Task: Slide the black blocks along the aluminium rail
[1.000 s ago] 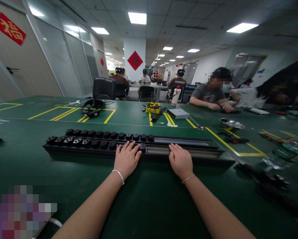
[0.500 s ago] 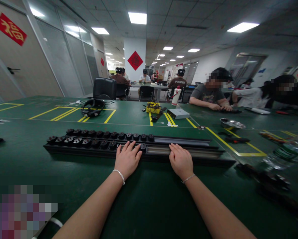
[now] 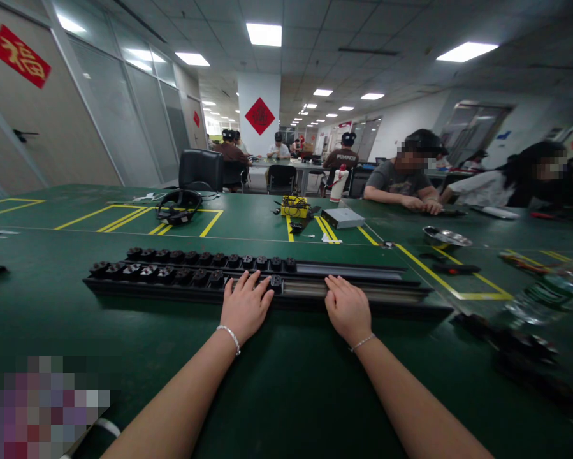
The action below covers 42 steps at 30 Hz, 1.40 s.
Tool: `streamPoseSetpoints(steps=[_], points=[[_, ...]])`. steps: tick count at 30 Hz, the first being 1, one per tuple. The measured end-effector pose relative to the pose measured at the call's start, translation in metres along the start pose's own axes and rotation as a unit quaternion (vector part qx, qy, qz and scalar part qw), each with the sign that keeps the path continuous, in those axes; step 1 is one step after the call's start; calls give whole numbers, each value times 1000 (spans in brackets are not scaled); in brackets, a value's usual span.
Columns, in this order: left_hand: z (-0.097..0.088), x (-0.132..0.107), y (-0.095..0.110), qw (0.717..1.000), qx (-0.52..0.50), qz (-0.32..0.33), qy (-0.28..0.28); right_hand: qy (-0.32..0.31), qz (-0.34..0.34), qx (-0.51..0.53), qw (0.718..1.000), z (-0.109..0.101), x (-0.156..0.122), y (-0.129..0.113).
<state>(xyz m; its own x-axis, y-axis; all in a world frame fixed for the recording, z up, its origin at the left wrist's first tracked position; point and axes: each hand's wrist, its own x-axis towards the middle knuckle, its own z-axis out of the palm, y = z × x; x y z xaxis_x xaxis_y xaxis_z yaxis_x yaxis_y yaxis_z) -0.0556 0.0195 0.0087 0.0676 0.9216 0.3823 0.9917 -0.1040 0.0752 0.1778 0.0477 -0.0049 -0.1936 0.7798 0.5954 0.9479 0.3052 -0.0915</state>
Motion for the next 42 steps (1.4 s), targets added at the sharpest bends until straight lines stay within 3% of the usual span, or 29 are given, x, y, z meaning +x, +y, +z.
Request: streamPoseSetpoints(steps=[42], points=[[-1, 0, 4, 1000, 1, -6, -3, 4, 2, 0, 1000, -1, 0, -1]])
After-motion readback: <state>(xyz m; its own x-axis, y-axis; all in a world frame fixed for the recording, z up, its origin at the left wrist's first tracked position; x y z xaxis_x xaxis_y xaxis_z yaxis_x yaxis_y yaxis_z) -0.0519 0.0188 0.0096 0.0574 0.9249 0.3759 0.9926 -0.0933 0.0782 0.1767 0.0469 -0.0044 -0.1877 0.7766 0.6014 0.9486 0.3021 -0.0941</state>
